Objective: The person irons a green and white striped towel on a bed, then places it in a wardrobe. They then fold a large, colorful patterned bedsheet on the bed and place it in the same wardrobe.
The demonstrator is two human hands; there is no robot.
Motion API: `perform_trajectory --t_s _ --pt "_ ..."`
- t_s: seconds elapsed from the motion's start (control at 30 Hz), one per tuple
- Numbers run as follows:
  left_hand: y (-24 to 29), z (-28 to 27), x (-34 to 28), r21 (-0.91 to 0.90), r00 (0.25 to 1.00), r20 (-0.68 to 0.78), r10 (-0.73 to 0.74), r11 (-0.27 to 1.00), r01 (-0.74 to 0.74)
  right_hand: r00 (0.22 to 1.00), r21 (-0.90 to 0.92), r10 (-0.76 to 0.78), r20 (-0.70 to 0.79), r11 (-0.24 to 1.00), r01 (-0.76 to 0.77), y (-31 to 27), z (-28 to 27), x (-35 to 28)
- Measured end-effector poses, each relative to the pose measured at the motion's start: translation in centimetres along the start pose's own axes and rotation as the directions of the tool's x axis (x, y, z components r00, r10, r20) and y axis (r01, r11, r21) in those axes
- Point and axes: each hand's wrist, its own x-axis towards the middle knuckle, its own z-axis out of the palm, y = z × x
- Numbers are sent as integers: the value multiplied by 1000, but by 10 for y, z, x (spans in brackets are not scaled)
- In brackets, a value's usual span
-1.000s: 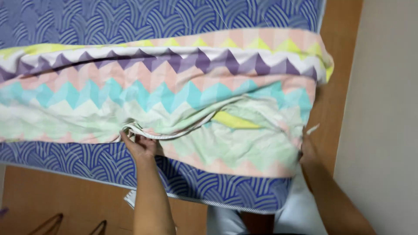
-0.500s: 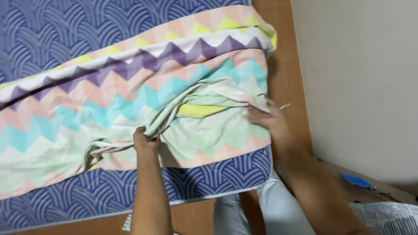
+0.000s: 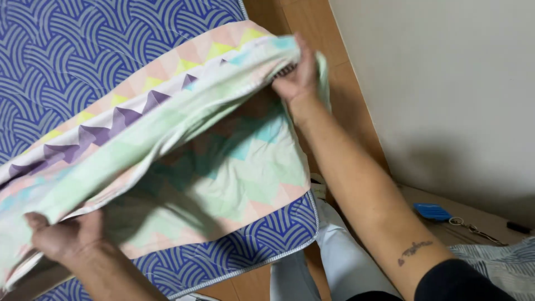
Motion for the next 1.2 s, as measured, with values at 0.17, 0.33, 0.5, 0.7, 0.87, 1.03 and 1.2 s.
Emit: perform_trajectory --t_s 0.17,0.33,0.5,0.7,0.87,1.03,1.2 --pt "-3 49 -31 2 994 74 75 997 -75 997 -207 -48 55 977 59 -73 35 15" --pt "-28 -5 -94 831 896 309 320 368 -418 973 -103 -228 -26 969 224 -134 -19 -51" --pt "-69 -34 -109 858 829 514 220 -100 -505 867 -290 -348 -357 923 251 -122 -114 -154" --pt "-108 -206 -110 499 867 -498 38 830 250 501 -121 76 -862 929 -350 -23 -297 -178" --pt "-91 -176 -121 475 940 -338 51 871 124 433 -141 210 -877 748 -649 28 -405 -136" --pt "-93 -160 -159 469 983 -178 46 882 44 585 -379 -54 -809 808 -451 14 -304 -130" --pt "-61 -287 -162 356 950 -312 4 928 113 527 -662 -507 -682 734 -151 -29 -332 -154"
